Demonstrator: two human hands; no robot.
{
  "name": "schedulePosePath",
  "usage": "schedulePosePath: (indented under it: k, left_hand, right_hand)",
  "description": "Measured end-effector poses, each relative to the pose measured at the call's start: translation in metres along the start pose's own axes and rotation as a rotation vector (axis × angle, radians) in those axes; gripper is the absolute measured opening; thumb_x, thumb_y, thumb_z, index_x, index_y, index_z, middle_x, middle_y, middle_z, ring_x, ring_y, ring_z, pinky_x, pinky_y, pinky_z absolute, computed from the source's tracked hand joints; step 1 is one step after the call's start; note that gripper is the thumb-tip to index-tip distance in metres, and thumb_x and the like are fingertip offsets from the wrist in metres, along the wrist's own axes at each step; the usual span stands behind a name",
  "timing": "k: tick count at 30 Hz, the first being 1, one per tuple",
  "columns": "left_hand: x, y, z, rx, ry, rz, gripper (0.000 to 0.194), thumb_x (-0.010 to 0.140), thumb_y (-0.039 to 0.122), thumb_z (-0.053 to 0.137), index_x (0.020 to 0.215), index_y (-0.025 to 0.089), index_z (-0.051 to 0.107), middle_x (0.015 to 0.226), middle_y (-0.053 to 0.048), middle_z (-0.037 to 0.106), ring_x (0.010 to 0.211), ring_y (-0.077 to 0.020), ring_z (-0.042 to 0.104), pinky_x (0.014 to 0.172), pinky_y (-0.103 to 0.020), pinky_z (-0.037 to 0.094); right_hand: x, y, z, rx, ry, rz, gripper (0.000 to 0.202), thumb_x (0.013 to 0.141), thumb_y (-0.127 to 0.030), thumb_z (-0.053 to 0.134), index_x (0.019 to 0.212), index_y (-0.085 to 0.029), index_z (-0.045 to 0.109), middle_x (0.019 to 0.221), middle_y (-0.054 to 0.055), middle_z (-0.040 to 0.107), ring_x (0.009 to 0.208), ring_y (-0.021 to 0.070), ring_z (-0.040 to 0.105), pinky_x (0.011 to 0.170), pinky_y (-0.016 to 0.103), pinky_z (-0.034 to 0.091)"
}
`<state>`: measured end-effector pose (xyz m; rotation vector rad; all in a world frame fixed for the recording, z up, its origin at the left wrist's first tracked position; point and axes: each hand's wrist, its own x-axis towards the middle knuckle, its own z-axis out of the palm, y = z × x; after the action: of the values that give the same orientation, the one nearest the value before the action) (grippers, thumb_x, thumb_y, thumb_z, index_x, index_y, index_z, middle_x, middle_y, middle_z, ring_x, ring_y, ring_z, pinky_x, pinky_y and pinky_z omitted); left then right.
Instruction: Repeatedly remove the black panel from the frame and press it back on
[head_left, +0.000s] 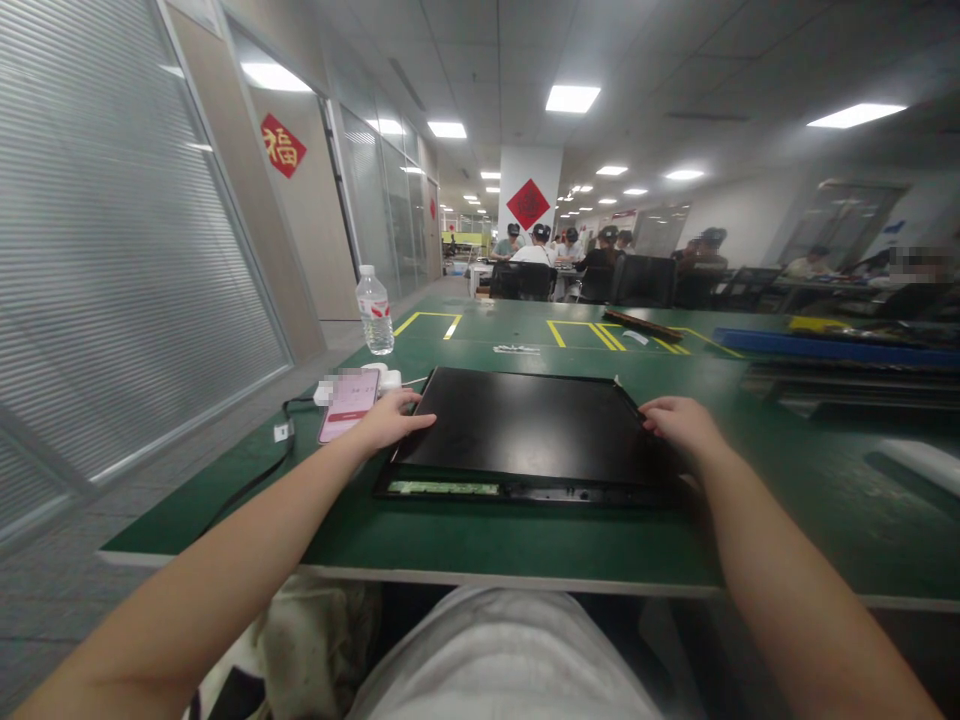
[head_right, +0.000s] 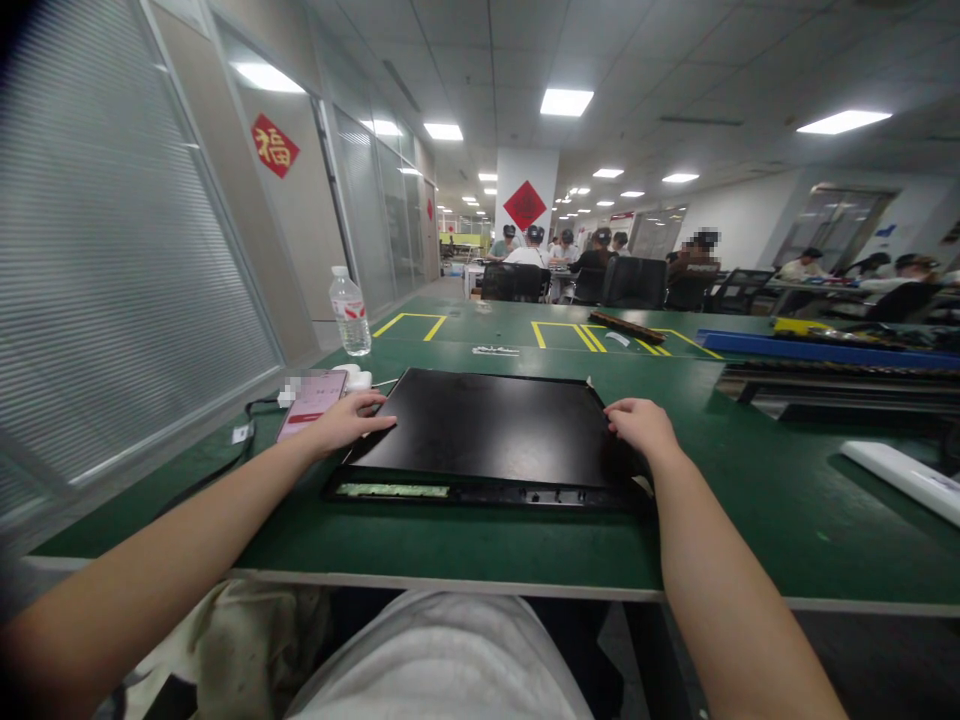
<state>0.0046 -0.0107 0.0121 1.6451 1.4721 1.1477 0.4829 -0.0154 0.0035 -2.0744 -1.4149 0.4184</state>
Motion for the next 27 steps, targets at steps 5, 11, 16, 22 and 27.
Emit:
schedulePosePath:
  k: [5,11,16,22,27]
  left_hand:
    - [0.003,-0.007,-0.001,0.065,-0.040,0.021,0.031,0.049,0.038,0.088,0.071,0.021,0.074,0.098,-0.008,0.071,0.098,-0.0330,0.067,0.080,-0.036,0.056]
    - [0.006,-0.010,-0.004,0.295,-0.118,0.069,0.034,0.058,0.045,0.080,0.081,0.020,0.077,0.108,-0.007,0.074,0.106,-0.0331,0.067,0.090,-0.037,0.054]
    - [0.009,-0.012,-0.007,0.427,-0.163,0.107,0.041,0.064,0.050,0.073,0.090,0.019,0.078,0.125,-0.009,0.070,0.118,-0.0351,0.063,0.099,-0.038,0.051]
    - [0.012,-0.019,-0.008,0.515,-0.156,0.108,0.054,0.065,0.056,0.072,0.102,0.016,0.077,0.141,-0.015,0.060,0.130,-0.0364,0.055,0.107,-0.039,0.045]
    - [0.013,-0.022,-0.010,0.508,-0.167,0.115,0.063,0.062,0.064,0.072,0.104,0.017,0.076,0.145,-0.015,0.056,0.131,-0.0372,0.054,0.107,-0.040,0.045]
  right_hand:
    - [0.001,0.000,0.001,0.060,0.001,0.005,0.029,0.077,-0.019,0.057,0.098,-0.016,0.077,0.076,0.007,0.075,0.061,0.0150,0.066,0.061,0.024,0.049]
    - [0.003,0.001,0.004,0.145,0.003,0.019,0.027,0.075,-0.016,0.059,0.094,-0.014,0.077,0.074,0.008,0.075,0.057,0.0140,0.064,0.057,0.023,0.048]
    - [0.001,0.000,0.002,0.212,0.002,0.046,0.025,0.075,-0.014,0.059,0.093,-0.013,0.076,0.073,0.008,0.074,0.058,0.0145,0.065,0.056,0.022,0.049]
    - [-0.002,-0.005,0.000,0.212,-0.006,0.056,0.026,0.074,-0.011,0.057,0.092,-0.013,0.076,0.072,0.008,0.074,0.056,0.0141,0.064,0.055,0.022,0.049]
    - [-0.002,-0.005,0.000,0.206,-0.006,0.068,0.027,0.074,-0.012,0.057,0.093,-0.013,0.076,0.073,0.008,0.074,0.055,0.0132,0.063,0.054,0.022,0.048]
